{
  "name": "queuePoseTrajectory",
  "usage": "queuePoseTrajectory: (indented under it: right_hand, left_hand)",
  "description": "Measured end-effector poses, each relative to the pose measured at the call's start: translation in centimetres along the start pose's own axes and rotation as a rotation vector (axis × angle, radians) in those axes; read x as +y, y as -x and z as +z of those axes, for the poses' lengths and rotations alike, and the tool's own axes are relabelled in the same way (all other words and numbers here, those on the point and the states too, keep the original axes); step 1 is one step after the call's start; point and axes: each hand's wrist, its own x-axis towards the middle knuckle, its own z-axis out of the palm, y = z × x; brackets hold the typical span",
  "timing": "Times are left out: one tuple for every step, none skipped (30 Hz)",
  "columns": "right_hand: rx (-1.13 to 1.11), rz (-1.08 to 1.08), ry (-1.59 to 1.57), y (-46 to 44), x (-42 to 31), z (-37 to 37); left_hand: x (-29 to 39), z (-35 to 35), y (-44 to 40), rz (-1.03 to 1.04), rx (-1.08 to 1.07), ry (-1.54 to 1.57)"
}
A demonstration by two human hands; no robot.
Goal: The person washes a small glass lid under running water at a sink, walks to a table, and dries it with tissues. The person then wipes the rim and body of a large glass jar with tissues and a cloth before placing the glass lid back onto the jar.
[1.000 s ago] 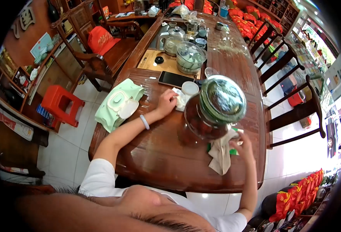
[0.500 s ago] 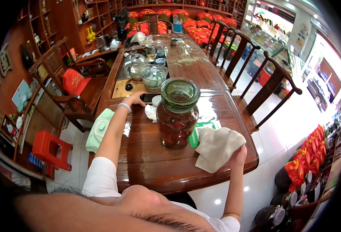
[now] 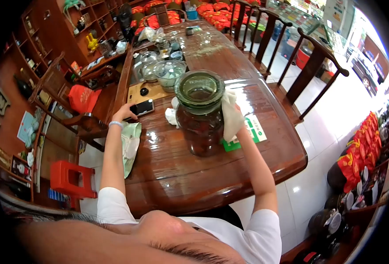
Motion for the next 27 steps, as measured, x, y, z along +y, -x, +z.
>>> queuePoseTrajectory:
  right_hand:
    - [-0.016, -0.050, 0.228, 0.1, -0.3, -0.1]
    - [-0.013, 0.010, 0.422, -0.1, -3.0, -0.5]
    - [0.066, 0.036, 0.364, 1.5, -2.1, 0.3]
    - [0.146, 0.057, 0.302, 3.1, -1.1, 1.1]
    - [0.227, 0.072, 0.239, 4.8, -0.3, 1.8]
    - [0.224, 0.057, 0.271, 5.5, 0.9, 1.8]
    - [0.175, 0.133, 0.209, 5.9, 2.1, 2.2]
    - [0.130, 0.213, 0.150, 6.0, 3.0, 2.4]
    - [0.347, -0.068, 0.186, 5.5, 3.9, 2.7]
    - [0.236, -0.224, 0.253, 2.6, 0.1, -0.1]
    - [0.079, -0.163, 0.149, 0.8, -1.9, -1.6]
    - [0.117, -0.334, 0.087, -1.3, -3.7, -2.8]
    - [0.051, -0.268, 0.113, -2.2, -4.0, -3.0]
    - [-0.018, -0.335, 0.137, -2.9, -4.4, -3.4]
    - [-0.030, -0.407, 0.227, -3.1, -3.4, -3.2]
    - [0.032, -0.441, 0.247, -3.3, -2.9, -2.6]
    - [0.026, -0.307, 0.270, -3.1, -2.4, -1.7]
    - [0.098, -0.415, 0.086, -2.6, -2.8, -2.0]
    - [0.109, -0.323, -0.097, -1.7, -2.4, -1.3]
    - [0.123, -0.240, -0.283, -1.1, -2.1, -0.5]
    - [0.114, 0.128, -0.708, -0.1, -4.1, -0.6]
    - [0.176, 0.276, -0.843, 0.8, -4.5, -0.3]
    - [0.237, 0.363, -0.890, 2.0, -4.6, 0.2]
    - [0.278, 0.412, -0.883, 3.2, -4.7, 0.7]
    - [0.297, 0.441, -0.835, 4.4, -4.6, 1.2]
    - [0.303, 0.461, -0.773, 5.6, -4.5, 1.5]
    - [0.295, 0.470, -0.694, 6.8, -4.4, 1.7]
  left_hand:
    - [0.5, -0.1, 0.2, -0.023, -0.041, 0.035]
    - [0.5, -0.3, 0.0, -0.046, -0.081, 0.064]
    - [0.7, -0.1, 0.3, -0.036, -0.010, -0.011]
    - [1.1, 0.1, 0.3, -0.032, -0.015, -0.016]
    - [2.1, 0.1, 1.0, 0.033, 0.067, -0.158]
    - [3.0, 0.3, 2.0, 0.090, 0.145, -0.302]
    - [4.2, 0.4, 2.5, 0.161, 0.164, -0.265]
    - [6.1, 0.5, 3.6, 0.271, 0.219, -0.115]
    - [6.3, 1.6, 3.2, 0.336, 0.269, 0.094]
    - [9.0, 1.5, 5.1, 0.397, 0.338, 0.109]
    - [10.8, 1.6, 6.1, 0.404, 0.332, 0.158]
    - [13.3, 1.7, 7.9, 0.352, 0.291, 0.300]
    - [14.9, 2.4, 9.0, 0.370, 0.222, 0.587]
    - [16.6, 3.4, 9.9, 0.391, 0.131, 0.875]
    - [18.6, 4.3, 11.5, 0.436, 0.128, 0.970]
    - [20.3, 5.3, 12.9, 0.476, 0.121, 1.069]
    - [21.6, 6.6, 13.7, 0.592, 0.089, 1.145]
    - [22.0, 8.3, 14.0, 0.600, 0.125, 1.090]
    - [22.5, 9.9, 14.4, 0.606, 0.162, 1.035]
    - [22.3, 10.8, 14.1, 0.627, 0.212, 1.018]
    - [22.5, 11.3, 14.1, 0.648, 0.263, 1.000]
    - [22.3, 11.4, 14.1, 0.614, 0.268, 1.012]
    - [22.5, 11.1, 14.4, 0.583, 0.273, 1.026]
    - [22.9, 10.9, 14.7, 0.555, 0.276, 1.042]
    - [23.4, 10.9, 15.0, 0.532, 0.272, 1.062]
    - [23.8, 11.3, 14.5, 0.591, 0.295, 1.054]
    - [24.1, 11.8, 14.0, 0.649, 0.318, 1.046]
